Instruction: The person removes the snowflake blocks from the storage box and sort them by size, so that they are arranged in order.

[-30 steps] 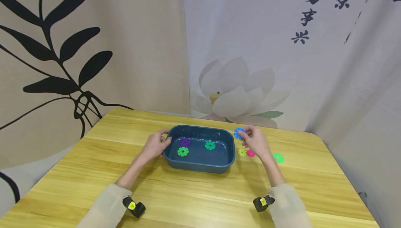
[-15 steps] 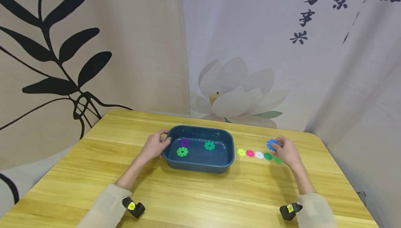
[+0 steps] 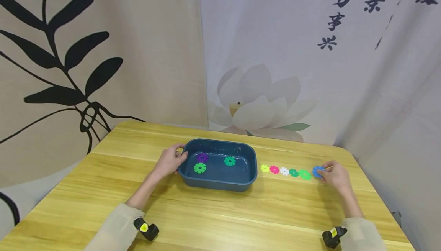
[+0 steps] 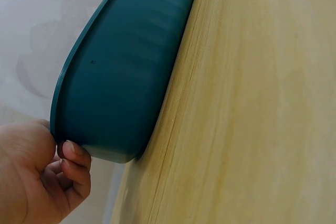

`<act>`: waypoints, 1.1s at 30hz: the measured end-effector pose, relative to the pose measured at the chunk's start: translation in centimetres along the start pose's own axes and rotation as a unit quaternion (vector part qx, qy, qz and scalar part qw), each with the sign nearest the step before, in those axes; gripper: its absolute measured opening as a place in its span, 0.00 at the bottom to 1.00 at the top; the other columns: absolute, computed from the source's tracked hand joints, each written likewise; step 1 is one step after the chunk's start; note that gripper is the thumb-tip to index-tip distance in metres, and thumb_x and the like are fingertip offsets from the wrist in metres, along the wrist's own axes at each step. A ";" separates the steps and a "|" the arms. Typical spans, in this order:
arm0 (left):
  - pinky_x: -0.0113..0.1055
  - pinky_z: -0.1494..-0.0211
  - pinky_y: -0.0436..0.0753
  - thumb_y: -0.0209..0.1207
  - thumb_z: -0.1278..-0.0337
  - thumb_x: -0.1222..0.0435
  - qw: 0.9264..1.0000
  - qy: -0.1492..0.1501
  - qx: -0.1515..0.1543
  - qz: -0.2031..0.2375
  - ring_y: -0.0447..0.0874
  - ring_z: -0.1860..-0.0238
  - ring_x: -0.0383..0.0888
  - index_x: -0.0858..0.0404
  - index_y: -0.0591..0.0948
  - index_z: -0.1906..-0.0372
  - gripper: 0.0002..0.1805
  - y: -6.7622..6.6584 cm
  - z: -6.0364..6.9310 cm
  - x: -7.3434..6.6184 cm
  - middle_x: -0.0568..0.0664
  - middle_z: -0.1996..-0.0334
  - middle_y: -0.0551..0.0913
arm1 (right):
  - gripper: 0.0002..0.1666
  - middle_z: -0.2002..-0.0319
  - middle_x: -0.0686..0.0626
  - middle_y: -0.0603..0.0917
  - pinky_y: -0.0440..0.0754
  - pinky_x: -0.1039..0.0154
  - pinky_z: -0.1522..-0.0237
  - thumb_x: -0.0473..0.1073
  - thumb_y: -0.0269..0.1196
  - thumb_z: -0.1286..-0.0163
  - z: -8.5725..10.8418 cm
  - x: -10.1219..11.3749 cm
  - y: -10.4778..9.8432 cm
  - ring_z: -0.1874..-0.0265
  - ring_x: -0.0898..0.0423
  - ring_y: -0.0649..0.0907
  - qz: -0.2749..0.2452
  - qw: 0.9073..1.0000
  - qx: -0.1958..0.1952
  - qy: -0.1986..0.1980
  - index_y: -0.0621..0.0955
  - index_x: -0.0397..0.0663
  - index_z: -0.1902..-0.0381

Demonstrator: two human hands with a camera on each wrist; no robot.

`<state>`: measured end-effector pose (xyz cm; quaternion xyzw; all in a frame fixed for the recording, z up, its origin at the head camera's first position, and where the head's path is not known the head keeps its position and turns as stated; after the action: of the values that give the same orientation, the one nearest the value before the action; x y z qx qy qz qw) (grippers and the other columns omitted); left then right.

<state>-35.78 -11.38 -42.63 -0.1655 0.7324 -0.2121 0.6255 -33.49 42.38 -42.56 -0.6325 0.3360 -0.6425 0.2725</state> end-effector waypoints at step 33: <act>0.28 0.88 0.67 0.56 0.29 0.68 1.000 -0.006 -0.002 -0.015 0.71 0.93 0.42 0.73 0.73 0.36 0.21 0.1 -0.1 0.3 0.47 0.90 0.70 | 0.24 0.57 0.23 0.80 0.80 0.43 0.62 0.43 0.62 0.28 -0.3 0.4 0.5 0.62 0.32 0.81 0.090 0.996 -0.016 -0.009 0.74 0.22 0.51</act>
<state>-35.94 -11.42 -42.90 -0.1794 0.7264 -0.2192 0.6262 -33.83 41.78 -42.64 -0.6095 0.3992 -0.6043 0.3225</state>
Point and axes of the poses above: each hand's wrist, its own z-axis away from the middle knuckle, its own y-axis out of the palm, x = y × z, the point moved 8 cm from there along -z, towards the middle knuckle
